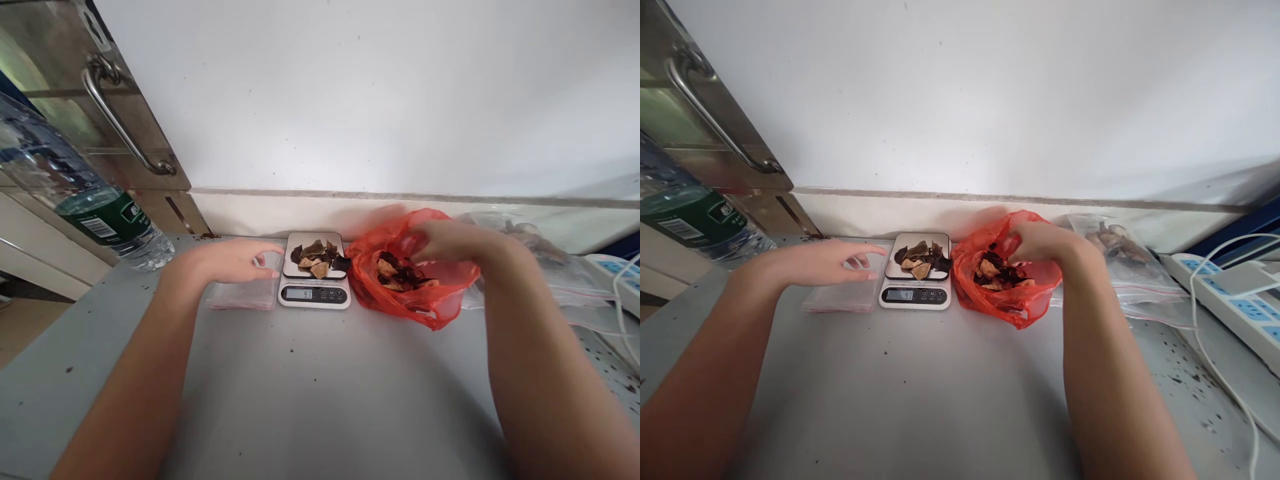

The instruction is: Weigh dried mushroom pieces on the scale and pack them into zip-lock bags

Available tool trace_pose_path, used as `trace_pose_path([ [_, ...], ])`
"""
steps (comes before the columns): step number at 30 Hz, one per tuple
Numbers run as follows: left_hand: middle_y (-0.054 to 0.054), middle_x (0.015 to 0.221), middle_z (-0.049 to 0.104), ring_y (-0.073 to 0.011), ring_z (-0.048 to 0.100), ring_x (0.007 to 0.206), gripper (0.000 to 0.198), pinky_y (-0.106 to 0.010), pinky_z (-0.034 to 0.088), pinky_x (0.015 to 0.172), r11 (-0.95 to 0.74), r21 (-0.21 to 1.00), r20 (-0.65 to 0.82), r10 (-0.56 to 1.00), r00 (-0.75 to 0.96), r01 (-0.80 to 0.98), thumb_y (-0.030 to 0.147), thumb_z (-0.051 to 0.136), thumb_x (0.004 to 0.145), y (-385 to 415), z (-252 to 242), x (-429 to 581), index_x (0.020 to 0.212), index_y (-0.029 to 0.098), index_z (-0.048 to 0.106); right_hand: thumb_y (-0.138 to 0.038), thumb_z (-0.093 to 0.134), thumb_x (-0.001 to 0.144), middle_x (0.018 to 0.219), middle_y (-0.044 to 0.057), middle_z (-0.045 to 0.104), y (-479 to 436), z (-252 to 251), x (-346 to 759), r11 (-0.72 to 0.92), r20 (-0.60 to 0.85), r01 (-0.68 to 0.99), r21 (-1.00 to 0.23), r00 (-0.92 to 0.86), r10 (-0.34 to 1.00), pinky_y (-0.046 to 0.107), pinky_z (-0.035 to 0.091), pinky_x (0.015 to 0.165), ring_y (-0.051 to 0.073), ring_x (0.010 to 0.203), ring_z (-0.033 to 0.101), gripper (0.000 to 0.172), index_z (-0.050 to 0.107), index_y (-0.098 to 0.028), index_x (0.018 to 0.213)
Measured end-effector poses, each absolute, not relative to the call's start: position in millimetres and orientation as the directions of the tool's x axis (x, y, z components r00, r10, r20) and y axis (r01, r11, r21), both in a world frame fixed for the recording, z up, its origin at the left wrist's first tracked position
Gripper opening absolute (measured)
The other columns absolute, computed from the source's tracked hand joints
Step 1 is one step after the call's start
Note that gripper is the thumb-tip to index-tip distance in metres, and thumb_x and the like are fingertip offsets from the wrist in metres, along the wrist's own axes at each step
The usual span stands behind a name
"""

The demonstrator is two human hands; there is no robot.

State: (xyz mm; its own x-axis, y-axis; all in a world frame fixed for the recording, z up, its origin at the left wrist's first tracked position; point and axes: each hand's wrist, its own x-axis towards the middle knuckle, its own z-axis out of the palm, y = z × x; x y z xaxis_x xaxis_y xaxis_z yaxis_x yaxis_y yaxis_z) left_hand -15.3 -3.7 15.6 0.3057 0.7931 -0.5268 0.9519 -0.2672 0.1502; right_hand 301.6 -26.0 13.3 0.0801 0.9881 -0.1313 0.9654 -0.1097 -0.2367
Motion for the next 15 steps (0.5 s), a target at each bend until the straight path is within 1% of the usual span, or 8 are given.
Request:
trace_pose_path([
  [2, -0.008, 0.155, 0.061, -0.0337, 0.065, 0.129, 0.077, -0.041, 0.050, 0.107, -0.260, 0.141, -0.527, 0.797, 0.295, 0.955, 0.065, 0.045, 0.090, -4.2, 15.9, -14.7, 0.162, 0.036, 0.044, -0.002, 0.068, 0.072, 0.069, 0.001, 0.070, -29.8, 25.3, 300.2, -0.105, -0.251, 0.959, -0.263, 0.037, 0.967, 0.032, 0.046, 0.059, 0.019, 0.062, 0.061, 0.022, 0.069, -0.023, 0.065],
  [3, -0.008, 0.155, 0.061, -0.0340, 0.065, 0.129, 0.078, -0.041, 0.051, 0.106, -0.257, 0.137, -0.526, 0.800, 0.290, 0.957, 0.065, 0.046, 0.090, -4.5, 15.9, -14.3, 0.162, 0.035, 0.044, -0.003, 0.067, 0.073, 0.077, 0.001, 0.074, -30.9, 30.0, 298.3, -0.073, -0.282, 0.946, -0.315, -0.020, 0.959, 0.032, 0.048, 0.063, 0.020, 0.068, 0.065, 0.022, 0.072, -0.024, 0.072],
  [5, -0.008, 0.154, 0.063, -0.0347, 0.066, 0.128, 0.079, -0.042, 0.051, 0.105, -0.255, 0.131, -0.522, 0.804, 0.286, 0.958, 0.066, 0.046, 0.090, -4.7, 15.5, -13.8, 0.162, 0.035, 0.044, -0.006, 0.066, 0.074, 0.091, 0.001, 0.078, -31.2, 34.3, 290.8, 0.037, -0.258, 0.881, -0.472, -0.178, 0.950, 0.031, 0.052, 0.069, 0.021, 0.080, 0.070, 0.026, 0.076, -0.025, 0.088],
  [7, -0.008, 0.154, 0.062, -0.0347, 0.065, 0.128, 0.079, -0.042, 0.052, 0.105, -0.259, 0.138, -0.520, 0.802, 0.293, 0.956, 0.066, 0.047, 0.089, -4.5, 14.6, -14.1, 0.162, 0.036, 0.044, -0.010, 0.068, 0.076, 0.094, 0.002, 0.079, -28.6, 30.3, 277.5, 0.131, -0.164, 0.802, -0.583, -0.274, 0.948, 0.030, 0.054, 0.072, 0.021, 0.084, 0.073, 0.026, 0.076, -0.024, 0.096],
  [8, -0.007, 0.155, 0.062, -0.0345, 0.065, 0.129, 0.079, -0.043, 0.052, 0.106, -0.260, 0.146, -0.521, 0.800, 0.298, 0.955, 0.067, 0.047, 0.089, -4.3, 13.9, -14.6, 0.162, 0.037, 0.044, -0.010, 0.069, 0.077, 0.094, 0.003, 0.079, -26.2, 25.3, 269.0, 0.159, -0.116, 0.784, -0.600, -0.282, 0.952, 0.029, 0.054, 0.073, 0.021, 0.086, 0.073, 0.025, 0.076, -0.023, 0.096],
  [10, -0.005, 0.157, 0.059, -0.0340, 0.063, 0.132, 0.078, -0.043, 0.051, 0.107, -0.259, 0.166, -0.527, 0.792, 0.307, 0.952, 0.067, 0.048, 0.088, -3.4, 12.3, -15.9, 0.161, 0.040, 0.043, -0.008, 0.070, 0.077, 0.093, 0.003, 0.079, -20.1, 11.1, 250.9, 0.179, -0.047, 0.787, -0.591, -0.255, 0.966, 0.028, 0.054, 0.075, 0.020, 0.086, 0.073, 0.020, 0.073, -0.022, 0.091],
  [12, -0.004, 0.159, 0.058, -0.0334, 0.062, 0.133, 0.079, -0.044, 0.049, 0.109, -0.256, 0.184, -0.531, 0.787, 0.315, 0.949, 0.068, 0.049, 0.088, -2.3, 11.0, -17.3, 0.161, 0.041, 0.043, -0.006, 0.070, 0.078, 0.090, 0.003, 0.078, -13.3, -4.5, 235.3, 0.218, -0.011, 0.772, -0.597, -0.279, 0.960, 0.029, 0.054, 0.075, 0.019, 0.085, 0.071, 0.016, 0.071, -0.021, 0.086],
  [15, -0.005, 0.155, 0.060, -0.0330, 0.064, 0.129, 0.076, -0.044, 0.050, 0.108, -0.258, 0.195, -0.525, 0.788, 0.322, 0.946, 0.066, 0.049, 0.087, -1.0, 10.6, -18.9, 0.158, 0.040, 0.046, -0.015, 0.071, 0.084, 0.086, 0.004, 0.076, -6.7, -19.9, 224.2, 0.267, 0.043, 0.737, -0.621, -0.308, 0.950, 0.030, 0.053, 0.074, 0.018, 0.082, 0.069, 0.007, 0.068, -0.020, 0.082],
])
